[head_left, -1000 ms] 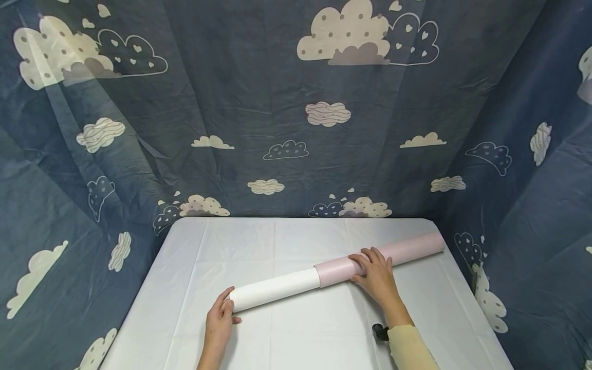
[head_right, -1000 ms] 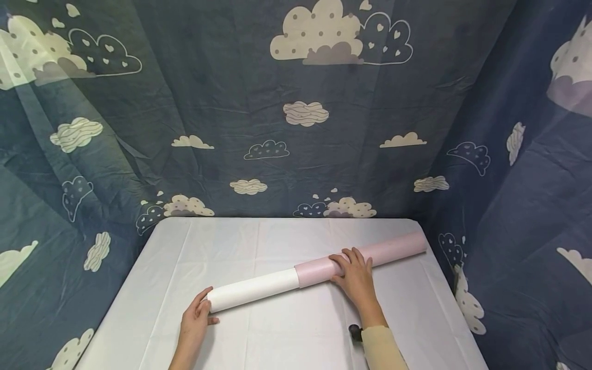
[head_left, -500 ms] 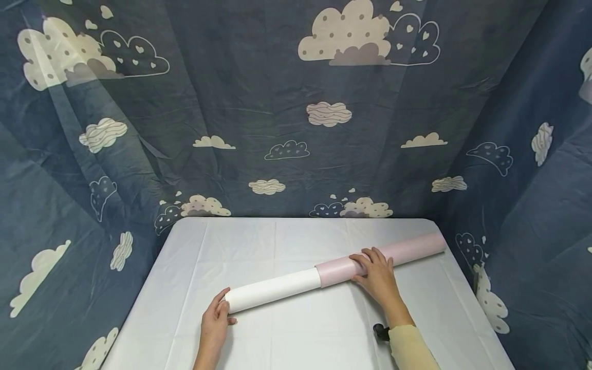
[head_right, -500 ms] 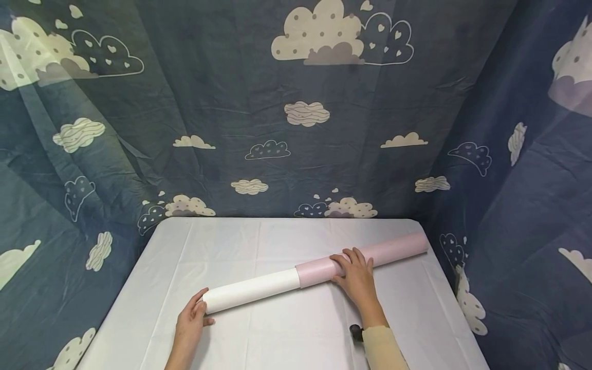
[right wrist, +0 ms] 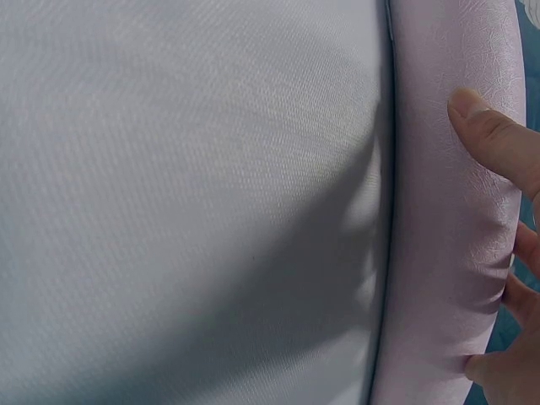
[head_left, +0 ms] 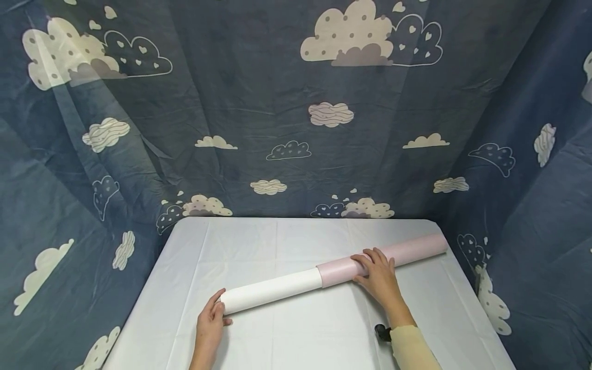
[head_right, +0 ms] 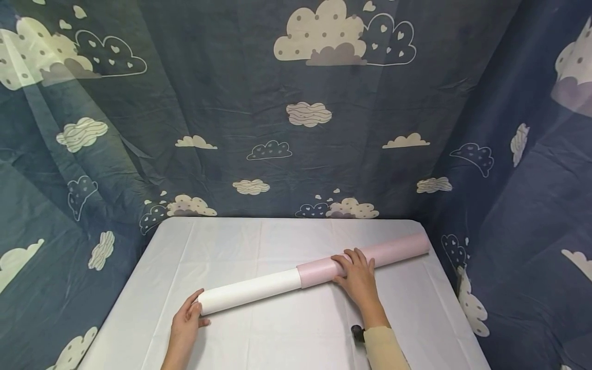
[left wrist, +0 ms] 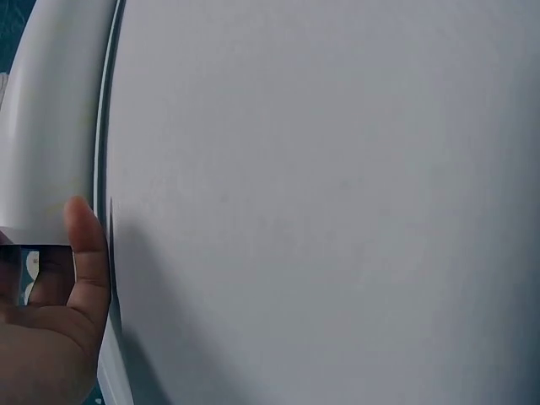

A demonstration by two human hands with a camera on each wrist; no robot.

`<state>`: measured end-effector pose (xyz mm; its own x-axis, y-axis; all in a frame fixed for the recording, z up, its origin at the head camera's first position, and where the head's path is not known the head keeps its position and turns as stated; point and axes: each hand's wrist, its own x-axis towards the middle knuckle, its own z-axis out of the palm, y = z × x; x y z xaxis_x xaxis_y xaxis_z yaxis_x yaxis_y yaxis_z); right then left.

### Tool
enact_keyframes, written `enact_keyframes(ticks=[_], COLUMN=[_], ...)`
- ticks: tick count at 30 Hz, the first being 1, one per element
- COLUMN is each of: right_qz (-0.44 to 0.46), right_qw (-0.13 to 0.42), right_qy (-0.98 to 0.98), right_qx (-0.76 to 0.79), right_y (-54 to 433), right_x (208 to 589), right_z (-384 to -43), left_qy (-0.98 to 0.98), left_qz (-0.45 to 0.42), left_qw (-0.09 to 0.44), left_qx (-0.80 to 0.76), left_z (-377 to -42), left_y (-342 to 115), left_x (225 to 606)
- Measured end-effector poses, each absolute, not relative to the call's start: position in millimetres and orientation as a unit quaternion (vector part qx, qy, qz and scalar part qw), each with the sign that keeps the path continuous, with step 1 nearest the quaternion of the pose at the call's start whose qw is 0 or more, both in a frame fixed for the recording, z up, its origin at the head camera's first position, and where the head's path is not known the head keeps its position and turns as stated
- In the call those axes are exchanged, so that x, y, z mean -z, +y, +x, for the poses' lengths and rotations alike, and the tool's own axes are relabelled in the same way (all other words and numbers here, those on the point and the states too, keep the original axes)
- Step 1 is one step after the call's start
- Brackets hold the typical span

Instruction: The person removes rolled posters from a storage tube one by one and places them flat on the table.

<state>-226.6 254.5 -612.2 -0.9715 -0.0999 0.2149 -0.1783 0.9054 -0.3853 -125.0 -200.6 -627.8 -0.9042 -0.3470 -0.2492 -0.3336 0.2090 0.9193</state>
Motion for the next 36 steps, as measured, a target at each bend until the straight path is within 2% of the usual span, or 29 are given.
enact_keyframes(ticks=[23,36], right_qz=[0.068,0.072], right_qw=[0.091,0.109], right_qy=[-0.973,-0.971], right_qx=[-0.201,-0.202], right_y=[255,256], right_x=[613,617], right_z=[-228,-228], left_qy=[-0.777,-0.766], left_qz=[0.23,0.225], left_qw=[0.029,0.035], left_qx=[0.585,0.602], left_z=[-116,-112], left_y=[-232,-242], left_x=[629,629])
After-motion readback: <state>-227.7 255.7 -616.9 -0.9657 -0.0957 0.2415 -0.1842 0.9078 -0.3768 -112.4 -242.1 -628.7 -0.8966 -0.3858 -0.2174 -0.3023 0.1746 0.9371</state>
